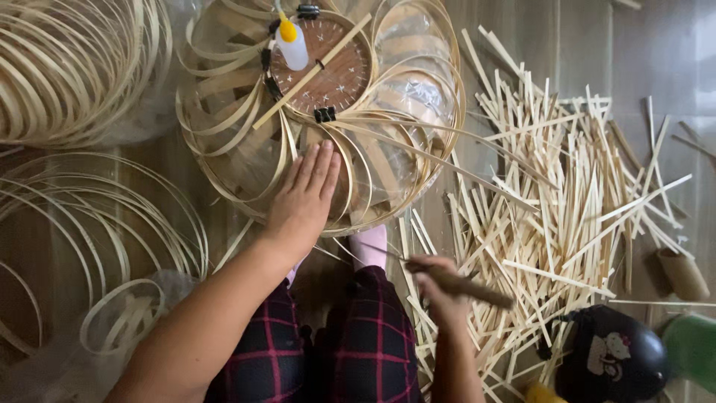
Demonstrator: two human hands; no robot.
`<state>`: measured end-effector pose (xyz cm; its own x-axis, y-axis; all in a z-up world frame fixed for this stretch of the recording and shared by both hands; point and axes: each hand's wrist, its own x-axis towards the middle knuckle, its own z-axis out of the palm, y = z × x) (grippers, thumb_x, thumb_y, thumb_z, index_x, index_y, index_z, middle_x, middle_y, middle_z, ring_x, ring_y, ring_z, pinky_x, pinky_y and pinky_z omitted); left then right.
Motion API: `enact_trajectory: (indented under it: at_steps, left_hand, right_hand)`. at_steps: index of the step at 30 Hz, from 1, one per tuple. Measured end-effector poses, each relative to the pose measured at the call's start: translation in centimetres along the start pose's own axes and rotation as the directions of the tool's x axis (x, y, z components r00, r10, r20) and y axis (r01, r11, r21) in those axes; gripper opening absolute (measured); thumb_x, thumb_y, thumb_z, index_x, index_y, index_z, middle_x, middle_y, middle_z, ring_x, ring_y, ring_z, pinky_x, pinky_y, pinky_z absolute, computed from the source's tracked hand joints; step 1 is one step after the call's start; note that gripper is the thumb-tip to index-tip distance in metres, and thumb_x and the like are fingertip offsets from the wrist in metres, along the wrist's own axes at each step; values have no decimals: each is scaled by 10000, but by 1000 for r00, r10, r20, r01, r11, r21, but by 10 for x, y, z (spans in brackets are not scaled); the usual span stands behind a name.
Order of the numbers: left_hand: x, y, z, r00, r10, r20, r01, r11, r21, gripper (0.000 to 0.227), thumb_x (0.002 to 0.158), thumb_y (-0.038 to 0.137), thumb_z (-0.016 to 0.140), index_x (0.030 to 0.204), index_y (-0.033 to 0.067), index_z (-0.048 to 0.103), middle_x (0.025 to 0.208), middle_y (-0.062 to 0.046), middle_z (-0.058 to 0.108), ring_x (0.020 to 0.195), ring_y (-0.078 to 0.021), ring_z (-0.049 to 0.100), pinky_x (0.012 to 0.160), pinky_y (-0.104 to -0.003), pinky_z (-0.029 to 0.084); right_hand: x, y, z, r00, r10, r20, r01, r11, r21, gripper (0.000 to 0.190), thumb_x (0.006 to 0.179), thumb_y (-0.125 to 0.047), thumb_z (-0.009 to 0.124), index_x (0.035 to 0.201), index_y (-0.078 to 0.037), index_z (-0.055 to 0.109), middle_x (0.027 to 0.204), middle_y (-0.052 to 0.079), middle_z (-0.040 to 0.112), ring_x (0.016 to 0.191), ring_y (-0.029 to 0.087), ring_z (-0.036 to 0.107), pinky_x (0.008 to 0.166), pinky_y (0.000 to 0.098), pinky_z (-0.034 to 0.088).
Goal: The person weaves a bamboo structure by hand and applies glue from a bottle to the central joints, using a knife to trim excess strips.
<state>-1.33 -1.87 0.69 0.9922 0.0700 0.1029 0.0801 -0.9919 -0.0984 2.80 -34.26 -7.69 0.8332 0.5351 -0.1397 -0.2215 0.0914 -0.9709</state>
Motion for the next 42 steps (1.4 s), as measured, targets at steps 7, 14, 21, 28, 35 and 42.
enact_trajectory:
  at_steps: [7, 14, 21, 28, 35, 42]
  left_hand:
    - [12, -1, 24, 993, -17, -115, -9, 975, -223, 677, 935, 97, 538, 1551, -77, 316, 1633, -257, 275, 1514, -424, 318, 1253, -493, 298]
    - [53, 10, 43, 977, -101, -189, 57, 972, -229, 682, 992, 64, 578, 1599, -37, 283, 1677, -222, 261, 1561, -395, 275, 1291, -477, 277]
    - [51, 6, 34, 994, -82, -77, 44, 914, -403, 863, 840, 118, 648, 1577, -32, 225, 1654, -216, 202, 1543, -415, 213, 1268, -509, 237]
    - [52, 6, 40, 981, -78, -176, 24, 957, -288, 658, 1006, 91, 517, 1600, -40, 267, 1684, -221, 214, 1571, -399, 219, 1300, -497, 225]
    - [49, 5, 48, 983, -59, -171, 9, 961, -275, 644, 992, 87, 487, 1589, -57, 292, 1679, -227, 229, 1561, -404, 232, 1290, -481, 238]
    - [50, 6, 49, 973, -87, -212, 13, 944, -329, 628, 1007, 94, 475, 1592, -39, 291, 1684, -211, 235, 1570, -387, 234, 1296, -477, 236]
  right_hand:
    - [5, -19, 53, 999, 32, 0, -31, 969, -246, 239, 887, -25, 751, 1120, -27, 695, 1156, 133, 745, 1074, 218, 729, 961, 334, 584]
    - [29, -49, 78, 981, -177, 85, 196, 874, -445, 269, 845, -29, 810, 1092, -26, 703, 1079, 125, 766, 992, 201, 752, 906, 307, 591]
    - [54, -63, 93, 968, -210, 133, 249, 789, -562, 283, 821, -85, 858, 1063, -66, 713, 1043, 113, 776, 942, 201, 774, 848, 311, 619]
    - [64, -75, 105, 955, -217, 204, 297, 730, -615, 249, 832, -135, 848, 1042, -67, 732, 1013, 106, 766, 913, 211, 759, 813, 328, 604]
    - [70, -90, 113, 983, -70, 167, 166, 716, -678, 209, 839, -176, 839, 1006, -89, 749, 965, 92, 773, 831, 205, 769, 765, 316, 602]
    - [74, -98, 129, 961, -138, 239, 271, 634, -725, 212, 837, -201, 838, 1005, -104, 752, 960, 92, 775, 844, 234, 776, 768, 333, 607]
